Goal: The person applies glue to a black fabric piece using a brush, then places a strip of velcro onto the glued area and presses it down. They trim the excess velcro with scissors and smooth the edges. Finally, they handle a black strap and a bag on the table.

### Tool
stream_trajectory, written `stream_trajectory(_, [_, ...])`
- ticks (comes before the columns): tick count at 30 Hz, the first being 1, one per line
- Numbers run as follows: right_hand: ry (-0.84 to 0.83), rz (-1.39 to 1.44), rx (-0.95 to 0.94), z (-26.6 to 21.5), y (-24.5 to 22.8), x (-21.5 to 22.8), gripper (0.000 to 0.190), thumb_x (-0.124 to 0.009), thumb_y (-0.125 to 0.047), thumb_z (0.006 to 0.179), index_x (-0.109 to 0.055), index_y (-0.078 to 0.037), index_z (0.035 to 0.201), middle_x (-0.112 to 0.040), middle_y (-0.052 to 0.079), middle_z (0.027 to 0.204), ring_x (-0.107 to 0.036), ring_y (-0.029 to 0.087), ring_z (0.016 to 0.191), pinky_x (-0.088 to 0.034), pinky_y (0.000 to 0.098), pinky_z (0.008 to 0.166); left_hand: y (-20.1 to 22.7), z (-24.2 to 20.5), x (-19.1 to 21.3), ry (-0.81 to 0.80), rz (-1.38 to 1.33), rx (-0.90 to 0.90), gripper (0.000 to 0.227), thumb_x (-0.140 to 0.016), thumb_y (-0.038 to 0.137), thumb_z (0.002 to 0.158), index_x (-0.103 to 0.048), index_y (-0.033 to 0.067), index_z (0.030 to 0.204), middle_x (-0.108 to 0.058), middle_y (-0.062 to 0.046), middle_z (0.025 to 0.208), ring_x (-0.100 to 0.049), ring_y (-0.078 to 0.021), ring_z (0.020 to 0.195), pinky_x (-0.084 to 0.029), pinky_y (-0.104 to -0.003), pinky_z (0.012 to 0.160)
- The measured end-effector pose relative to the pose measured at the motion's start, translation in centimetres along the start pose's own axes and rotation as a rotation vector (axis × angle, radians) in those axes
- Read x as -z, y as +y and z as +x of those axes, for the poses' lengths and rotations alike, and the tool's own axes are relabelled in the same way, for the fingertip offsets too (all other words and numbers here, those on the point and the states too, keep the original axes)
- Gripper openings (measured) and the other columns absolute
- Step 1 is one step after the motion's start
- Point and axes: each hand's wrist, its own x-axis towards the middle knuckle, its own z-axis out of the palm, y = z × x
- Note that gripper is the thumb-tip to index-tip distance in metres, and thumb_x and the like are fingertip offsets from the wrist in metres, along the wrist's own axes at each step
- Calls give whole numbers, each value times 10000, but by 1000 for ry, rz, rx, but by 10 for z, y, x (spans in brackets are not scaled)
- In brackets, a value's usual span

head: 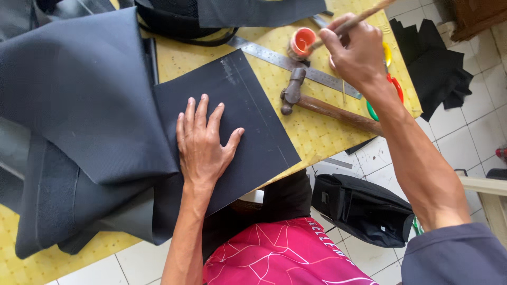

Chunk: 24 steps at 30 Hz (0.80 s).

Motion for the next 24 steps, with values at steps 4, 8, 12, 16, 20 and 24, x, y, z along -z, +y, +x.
stream_trajectory(4, [-54, 508, -171, -21, -34, 10, 98, -641, -91, 1179, -621, -32, 1102, -611, 75, 737, -572, 117, 588, -501, 230, 544, -2, 0, 0, -21, -22, 3, 608, -760, 541, 912, -685, 178, 1395, -517, -123, 1597, -418, -340, 1507, -320, -525, 1217])
stream_trajectory(8, [-248, 534, -165, -38, -81, 8, 95, -619, -37, 1124, -668, 4, 1055, -637, 88, 797, -631, 135, 643, -551, 202, 528, -2, 1, 0, -8, -34, -9, 580, -767, 523, 939, -691, 158, 1384, -519, -133, 1588, -421, -350, 1504, -341, -542, 1210])
stream_trajectory(12, [-289, 524, 41, -49, -78, -38, 75, -756, -62, 1003, -737, 8, 1020, -681, 146, 672, -679, 190, 589, -571, 313, 562, -2, 1, -4, -48, -115, 51, 628, -782, 555, 911, -678, 173, 1399, -537, -131, 1566, -407, -373, 1516, -282, -575, 1230])
stream_trajectory(16, [-271, 368, 217, -46, -71, -58, 61, -765, -84, 1007, -742, -33, 1029, -668, 105, 629, -647, 191, 548, -519, 299, 548, -2, 0, -2, -54, -115, 49, 627, -775, 561, 915, -676, 174, 1398, -534, -132, 1567, -400, -371, 1520, -278, -570, 1233])
stream_trajectory(20, [-454, 258, 199, -48, -81, -47, 105, -733, -110, 1007, -752, -9, 990, -675, 147, 624, -612, 215, 518, -513, 328, 559, -2, 1, -4, -53, -111, 58, 624, -772, 563, 918, -673, 180, 1400, -523, -118, 1579, -390, -356, 1528, -276, -562, 1240])
stream_trajectory(24, [-363, 304, 207, -43, -70, -57, 116, -739, -111, 1036, -746, 4, 1024, -679, 133, 661, -632, 217, 556, -502, 318, 560, -3, 2, -3, -56, -118, 55, 620, -781, 551, 918, -675, 178, 1402, -524, -120, 1576, -390, -360, 1525, -276, -568, 1237])
